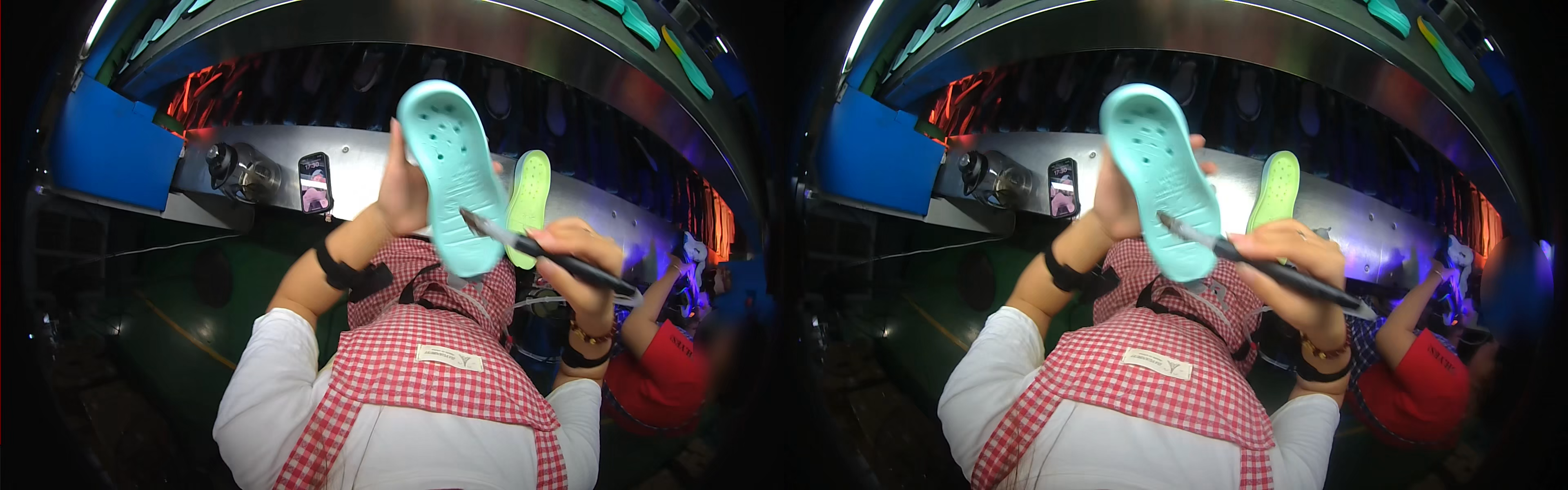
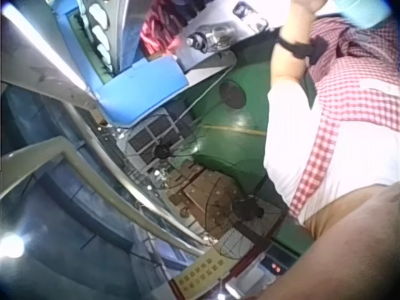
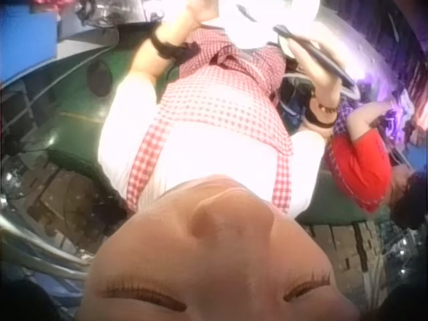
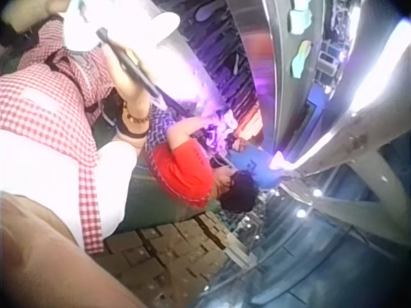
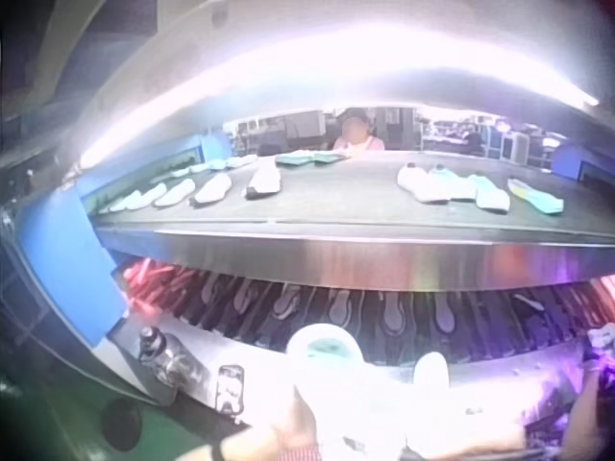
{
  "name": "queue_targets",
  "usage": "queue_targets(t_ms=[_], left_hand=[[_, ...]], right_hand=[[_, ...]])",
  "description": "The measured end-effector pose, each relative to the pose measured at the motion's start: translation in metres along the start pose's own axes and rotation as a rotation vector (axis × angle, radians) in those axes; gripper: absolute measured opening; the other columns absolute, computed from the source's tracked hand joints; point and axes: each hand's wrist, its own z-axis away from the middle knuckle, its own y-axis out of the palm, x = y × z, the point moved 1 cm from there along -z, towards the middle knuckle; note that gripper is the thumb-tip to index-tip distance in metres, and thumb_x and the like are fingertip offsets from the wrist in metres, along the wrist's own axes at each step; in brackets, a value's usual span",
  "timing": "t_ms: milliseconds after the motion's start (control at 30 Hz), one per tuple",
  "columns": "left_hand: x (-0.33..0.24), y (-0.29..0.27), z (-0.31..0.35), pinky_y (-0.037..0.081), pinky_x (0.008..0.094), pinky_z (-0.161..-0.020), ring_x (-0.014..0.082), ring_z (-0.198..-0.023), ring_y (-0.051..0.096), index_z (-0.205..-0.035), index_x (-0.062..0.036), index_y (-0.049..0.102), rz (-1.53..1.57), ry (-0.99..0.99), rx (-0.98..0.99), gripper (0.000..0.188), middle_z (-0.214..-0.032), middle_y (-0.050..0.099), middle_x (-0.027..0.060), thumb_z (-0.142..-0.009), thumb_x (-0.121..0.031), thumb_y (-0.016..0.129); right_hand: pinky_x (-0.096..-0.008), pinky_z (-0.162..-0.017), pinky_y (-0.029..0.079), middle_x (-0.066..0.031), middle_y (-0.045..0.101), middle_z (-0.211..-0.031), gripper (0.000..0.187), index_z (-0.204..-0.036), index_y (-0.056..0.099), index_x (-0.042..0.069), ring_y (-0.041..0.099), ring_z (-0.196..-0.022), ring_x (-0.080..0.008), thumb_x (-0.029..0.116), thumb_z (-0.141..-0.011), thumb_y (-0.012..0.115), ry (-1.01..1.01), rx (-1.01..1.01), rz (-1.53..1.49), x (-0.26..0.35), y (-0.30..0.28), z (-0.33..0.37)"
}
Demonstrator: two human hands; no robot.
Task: Applying a liquid primer or adhesive to the underside of shoe soles using a brush on a manufacturing line.
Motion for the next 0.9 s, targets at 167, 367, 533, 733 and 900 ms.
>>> queue_targets(t_ms=[167,367,533,733,900], left_hand=[[0.027,-0.011,-0.002,0.041,0.0485,-0.09,0.0353,-0.105,0.05,-0.122,-0.0032,0.041,-0.05,-0.044,-0.254,0.09,-0.114,0.05,0.0204,-0.075,-0.075,0.013],[0.011,-0.017,0.01,0.044,0.0468,-0.086,0.032,-0.098,0.055,-0.117,-0.0037,0.045,-0.132,0.065,-0.235,0.09,-0.103,0.056,0.0181,-0.075,-0.076,0.013],[0.023,0.005,-0.002,0.044,0.0465,-0.087,0.032,-0.101,0.053,-0.124,-0.003,0.038,-0.056,0.12,-0.209,0.088,-0.104,0.054,0.0178,-0.077,-0.073,0.015],[0.016,0.013,-0.001,0.046,0.0472,-0.085,0.0333,-0.1,0.054,-0.123,-0.0025,0.038,-0.135,0.213,-0.305,0.087,-0.108,0.053,0.0186,-0.077,-0.073,0.018],[0.008,0.011,-0.004,0.046,0.0483,-0.085,0.0333,-0.1,0.054,-0.123,-0.0032,0.04,-0.105,0.223,-0.185,0.085,-0.112,0.051,0.0177,-0.076,-0.072,0.023]], right_hand=[[-0.0239,-0.063,0.046,-0.0103,0.063,-0.079,0.021,-0.09,0.063,-0.002,0.06,-0.07,-0.016,-0.003,-0.069,0.064,0.137,-0.064,0.053,-0.037,0.021,-0.005],[-0.028,-0.061,0.047,-0.0088,0.062,-0.073,0.022,-0.084,0.064,0.005,0.06,-0.067,-0.0214,0.0,-0.063,0.068,-0.08,0.292,0.117,-0.003,0.028,0.01],[-0.0263,-0.067,0.048,-0.0111,0.064,-0.083,0.021,-0.091,0.064,0.001,0.061,-0.074,-0.0188,-0.002,-0.069,0.065,0.191,-0.054,-0.078,-0.018,0.026,-0.013],[-0.0273,-0.068,0.048,-0.0114,0.064,-0.082,0.023,-0.088,0.063,0.0,0.062,-0.077,-0.0217,-0.003,-0.066,0.067,-0.003,0.173,-0.185,-0.001,0.024,-0.002],[-0.0281,-0.074,0.047,-0.0123,0.065,-0.088,0.025,-0.089,0.065,0.002,0.061,-0.08,-0.0219,-0.005,-0.065,0.066,0.043,0.165,-0.07,-0.004,0.025,0.005]])
